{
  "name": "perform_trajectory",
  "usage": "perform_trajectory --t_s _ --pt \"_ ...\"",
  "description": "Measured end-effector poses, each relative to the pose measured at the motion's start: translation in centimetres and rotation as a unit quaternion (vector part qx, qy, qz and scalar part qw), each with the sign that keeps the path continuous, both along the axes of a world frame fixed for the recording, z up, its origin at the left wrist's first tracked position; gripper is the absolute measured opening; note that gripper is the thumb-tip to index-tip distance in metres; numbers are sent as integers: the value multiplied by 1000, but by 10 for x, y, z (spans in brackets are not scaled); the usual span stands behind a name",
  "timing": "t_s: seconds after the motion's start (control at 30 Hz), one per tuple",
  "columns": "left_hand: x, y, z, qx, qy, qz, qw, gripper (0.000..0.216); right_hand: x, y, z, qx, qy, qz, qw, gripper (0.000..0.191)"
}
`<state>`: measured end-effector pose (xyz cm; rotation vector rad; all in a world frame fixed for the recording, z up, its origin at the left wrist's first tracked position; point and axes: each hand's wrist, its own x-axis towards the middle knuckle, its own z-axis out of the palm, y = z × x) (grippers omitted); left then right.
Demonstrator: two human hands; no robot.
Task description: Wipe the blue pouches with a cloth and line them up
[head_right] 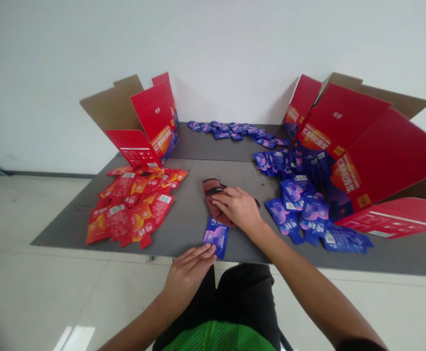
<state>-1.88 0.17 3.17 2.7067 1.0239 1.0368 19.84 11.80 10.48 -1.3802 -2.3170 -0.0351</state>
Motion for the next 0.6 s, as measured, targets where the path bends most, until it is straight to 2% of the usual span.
perform_trajectory --t_s 0.1,0.2,0.27,0.33,0.43,0.5,0.6 --pt "3 0 0 -8 -15 11 1000 27 -15 -41 1 -10 26 66 997 29" --pt "4 0 1 -27 -26 17 999 26 -24 -65 -13 -51 22 123 991 25" --pt "2 -1 0 -24 -11 11 1000 27 -20 -53 -23 -53 27 106 993 25" --pt "0 -1 0 -14 6 3 1000 30 -12 -24 -25 -46 11 65 997 26" --pt "-1 -1 -2 -8 12 0 1000 30 -2 10 -12 -34 -32 3 999 25" --pt "-1 -2 -3 -8 8 5 1000 29 -3 8 0 -12 -23 -14 1000 27" --pt "2 -2 -3 -13 -6 12 1000 27 -14 -31 5 1 25 23 999 31"
